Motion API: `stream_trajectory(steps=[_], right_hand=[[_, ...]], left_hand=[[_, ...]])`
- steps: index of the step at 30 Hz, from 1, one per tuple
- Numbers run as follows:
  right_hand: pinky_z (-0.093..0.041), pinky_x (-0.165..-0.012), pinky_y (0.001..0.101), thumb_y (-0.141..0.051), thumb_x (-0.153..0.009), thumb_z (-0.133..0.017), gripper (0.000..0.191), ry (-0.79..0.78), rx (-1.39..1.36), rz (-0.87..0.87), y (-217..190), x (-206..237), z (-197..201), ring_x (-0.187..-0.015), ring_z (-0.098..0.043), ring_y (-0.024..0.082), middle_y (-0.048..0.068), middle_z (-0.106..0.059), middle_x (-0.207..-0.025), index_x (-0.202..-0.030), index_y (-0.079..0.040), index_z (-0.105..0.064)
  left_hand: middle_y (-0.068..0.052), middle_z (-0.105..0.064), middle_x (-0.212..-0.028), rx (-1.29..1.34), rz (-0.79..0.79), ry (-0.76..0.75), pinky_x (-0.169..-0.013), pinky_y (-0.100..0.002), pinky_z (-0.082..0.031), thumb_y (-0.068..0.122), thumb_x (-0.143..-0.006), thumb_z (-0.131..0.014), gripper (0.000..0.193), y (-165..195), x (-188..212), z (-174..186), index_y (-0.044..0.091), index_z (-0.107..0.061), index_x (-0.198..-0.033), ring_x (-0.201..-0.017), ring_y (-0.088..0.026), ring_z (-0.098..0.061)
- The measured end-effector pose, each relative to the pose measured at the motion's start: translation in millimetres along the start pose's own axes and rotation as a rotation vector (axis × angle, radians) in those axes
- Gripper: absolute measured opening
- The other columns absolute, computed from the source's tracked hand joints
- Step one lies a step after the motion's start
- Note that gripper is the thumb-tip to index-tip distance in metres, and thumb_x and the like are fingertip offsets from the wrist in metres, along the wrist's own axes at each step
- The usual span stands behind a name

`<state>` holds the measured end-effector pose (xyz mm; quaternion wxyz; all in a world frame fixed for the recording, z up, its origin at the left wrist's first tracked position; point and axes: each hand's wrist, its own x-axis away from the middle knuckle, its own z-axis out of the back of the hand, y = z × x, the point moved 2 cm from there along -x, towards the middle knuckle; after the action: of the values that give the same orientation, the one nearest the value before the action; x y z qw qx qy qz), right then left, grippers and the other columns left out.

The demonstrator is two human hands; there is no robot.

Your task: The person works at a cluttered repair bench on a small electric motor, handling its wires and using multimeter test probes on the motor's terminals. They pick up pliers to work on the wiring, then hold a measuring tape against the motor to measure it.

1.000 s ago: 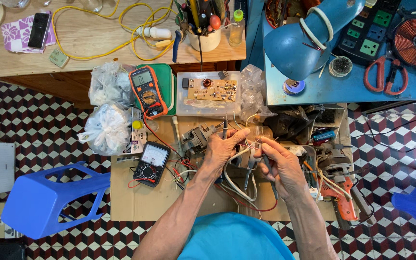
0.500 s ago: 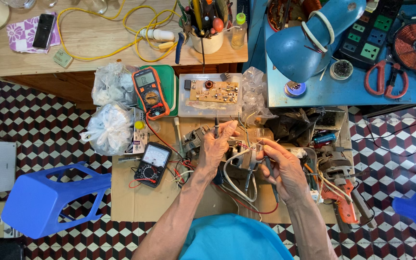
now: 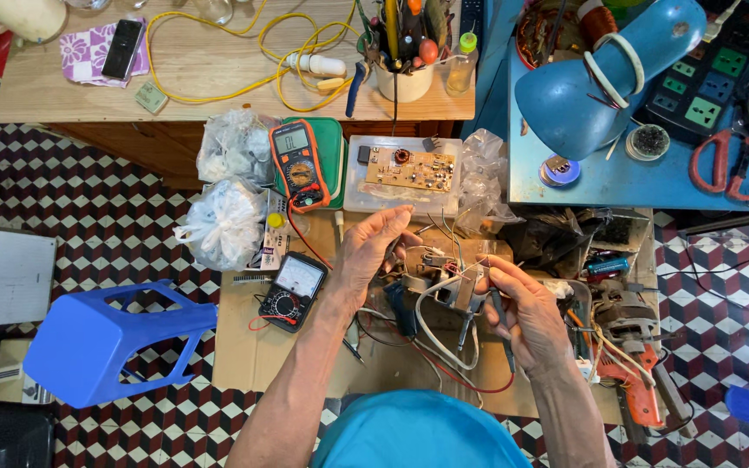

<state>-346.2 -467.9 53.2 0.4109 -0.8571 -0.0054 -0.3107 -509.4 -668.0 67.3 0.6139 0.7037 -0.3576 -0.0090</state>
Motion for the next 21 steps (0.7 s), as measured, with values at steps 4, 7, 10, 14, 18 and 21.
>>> stream_trajectory(steps=[4,7,10,14,18,21], right_hand=[[-0.035,-0.035,0.02,-0.017,-0.097,-0.06,0.043,-0.002,-0.001,-0.009,1.8,-1.6,-0.4,-0.056,-0.056,0.011,0.008,-0.069,-0.089,-0.137,-0.001,-0.059],[-0.035,-0.035,0.0199,-0.017,-0.097,-0.06,0.044,-0.006,-0.004,-0.016,3.0,-2.0,-0.4,-0.056,-0.057,0.011,0.008,-0.07,-0.089,-0.137,-0.001,-0.06],[-0.036,-0.035,0.0197,-0.016,-0.097,-0.06,0.044,-0.017,-0.015,-0.009,4.5,-2.1,-0.5,-0.056,-0.057,0.011,0.009,-0.07,-0.089,-0.138,-0.001,-0.06],[-0.036,-0.035,0.0192,-0.015,-0.098,-0.06,0.044,-0.03,-0.025,0.004,6.5,-3.0,-0.4,-0.056,-0.057,0.011,0.009,-0.07,-0.089,-0.138,0.0,-0.06],[-0.038,-0.035,0.0198,-0.015,-0.098,-0.06,0.043,-0.009,-0.017,-0.004,7.6,-5.1,0.7,-0.056,-0.058,0.011,0.009,-0.07,-0.088,-0.138,0.001,-0.059],[-0.038,-0.034,0.0197,-0.015,-0.098,-0.059,0.044,-0.008,-0.025,-0.007,7.7,-5.7,1.3,-0.056,-0.059,0.011,0.01,-0.071,-0.088,-0.139,0.001,-0.057]], left_hand=[[-0.005,-0.076,-0.09,0.096,0.079,-0.101,-0.046,-0.016,-0.037,0.034,-0.097,-0.066,0.048,2.9,-3.2,2.9,0.008,-0.062,-0.137,-0.064,0.0,-0.057],[-0.003,-0.076,-0.093,0.072,0.097,-0.09,-0.042,-0.016,-0.033,0.032,-0.096,-0.066,0.044,4.7,-4.7,0.1,0.007,-0.064,-0.132,-0.057,0.0,-0.053],[-0.003,-0.076,-0.096,0.06,0.108,-0.077,-0.043,-0.016,-0.034,0.031,-0.097,-0.065,0.04,5.6,-4.5,-2.2,0.007,-0.066,-0.129,-0.056,0.001,-0.052],[-0.003,-0.075,-0.095,0.034,0.108,-0.044,-0.043,-0.016,-0.034,0.03,-0.097,-0.065,0.037,4.0,-4.6,-2.7,0.008,-0.069,-0.126,-0.056,0.001,-0.051],[-0.003,-0.075,-0.094,0.021,0.103,-0.033,-0.043,-0.016,-0.035,0.03,-0.097,-0.065,0.034,0.4,-6.7,-1.3,0.009,-0.069,-0.123,-0.056,0.001,-0.052],[-0.004,-0.076,-0.095,0.03,0.075,-0.031,-0.044,-0.016,-0.037,0.029,-0.097,-0.066,0.034,-1.6,-7.6,0.4,0.008,-0.069,-0.123,-0.058,0.0,-0.055]])
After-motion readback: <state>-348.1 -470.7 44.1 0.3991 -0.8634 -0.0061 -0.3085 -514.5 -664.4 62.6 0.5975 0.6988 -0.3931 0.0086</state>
